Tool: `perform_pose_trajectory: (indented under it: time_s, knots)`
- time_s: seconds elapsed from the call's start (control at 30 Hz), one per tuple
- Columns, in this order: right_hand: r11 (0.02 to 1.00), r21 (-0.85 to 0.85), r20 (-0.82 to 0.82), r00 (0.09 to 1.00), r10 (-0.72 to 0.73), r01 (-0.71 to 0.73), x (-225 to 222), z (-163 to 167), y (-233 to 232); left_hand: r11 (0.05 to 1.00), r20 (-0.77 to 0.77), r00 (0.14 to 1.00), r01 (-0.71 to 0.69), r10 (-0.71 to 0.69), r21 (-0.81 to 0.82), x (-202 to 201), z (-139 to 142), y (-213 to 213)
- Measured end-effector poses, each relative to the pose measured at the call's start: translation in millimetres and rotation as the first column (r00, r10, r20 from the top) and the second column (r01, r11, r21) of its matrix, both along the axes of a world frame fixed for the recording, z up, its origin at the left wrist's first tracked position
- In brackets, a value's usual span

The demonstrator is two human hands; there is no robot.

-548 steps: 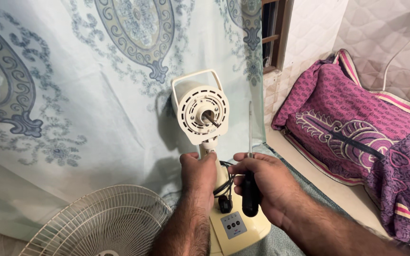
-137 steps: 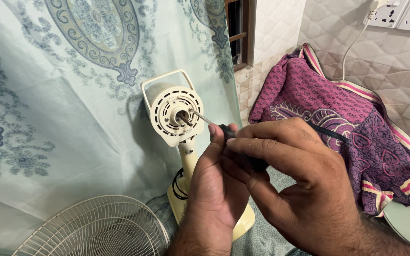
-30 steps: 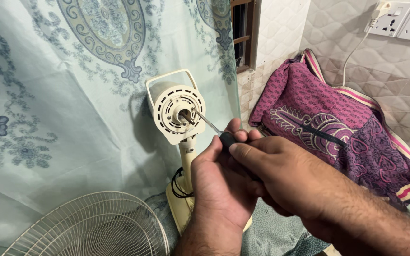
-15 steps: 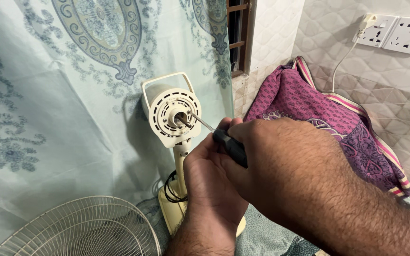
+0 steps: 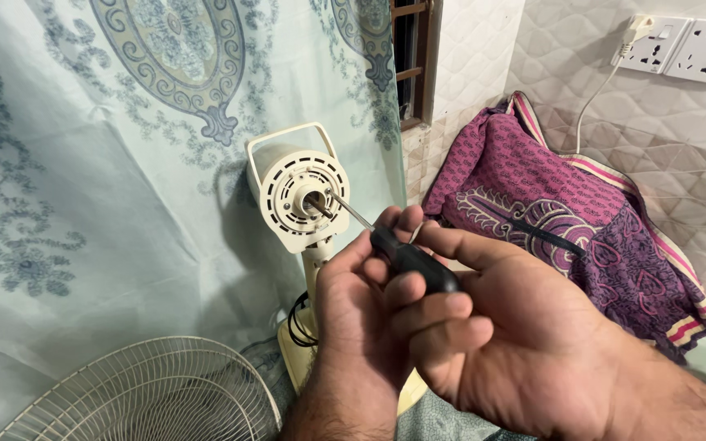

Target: The person services a pedestal fan on a bed. They handle the detached front guard and blade, then use a screwdriver to loosen and remove the central nut from the fan motor housing, working on the blade shaft for most of the episode.

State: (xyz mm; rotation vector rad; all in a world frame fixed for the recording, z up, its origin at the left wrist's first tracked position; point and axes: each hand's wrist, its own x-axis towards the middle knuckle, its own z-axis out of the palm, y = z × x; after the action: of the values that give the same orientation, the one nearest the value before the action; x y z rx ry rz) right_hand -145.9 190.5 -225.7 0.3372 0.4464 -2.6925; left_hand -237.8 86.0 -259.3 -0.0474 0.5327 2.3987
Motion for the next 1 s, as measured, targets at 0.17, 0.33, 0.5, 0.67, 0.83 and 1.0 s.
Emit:
perform_pose_trajectory:
  time_s: [0.17,0.33,0.5,0.67,0.83,1.0]
  knots:
    - [0.997,0.074,-0.106,0.994,-0.012,0.02,0,1,-6,1.0,0.027,1.0,0.01,-0.009,-0.018,5,7,-1]
    - [0.83,0.545,-0.149,0.988,-0.041,0.117,2,5,-7,0.975,0.085,0.996,-0.014,0.033,-0.223,10,8,-4]
    - [0.382,0.92,-0.038,0.99,-0.137,0.088,3,20,-18,1.0,-0.008,1.0,-0.004,0.004,-0.004,12,-1,-1]
    - [-0.425,0.902,0.055,0.996,-0.075,-0.082,-2,47,-26,0.999,-0.043,0.999,-0.034,0.033,-0.022,9,-8,0]
    - [-0.784,0.616,0.153,0.988,0.033,-0.07,-2,52,-35,0.998,0.029,0.999,-0.021,0.023,-0.058,7,-5,1]
    - [-0.479,0.868,-0.109,0.992,0.071,0.13,-3,35,-23,0.999,0.034,0.999,-0.031,0.03,0.029,-2,-16,0]
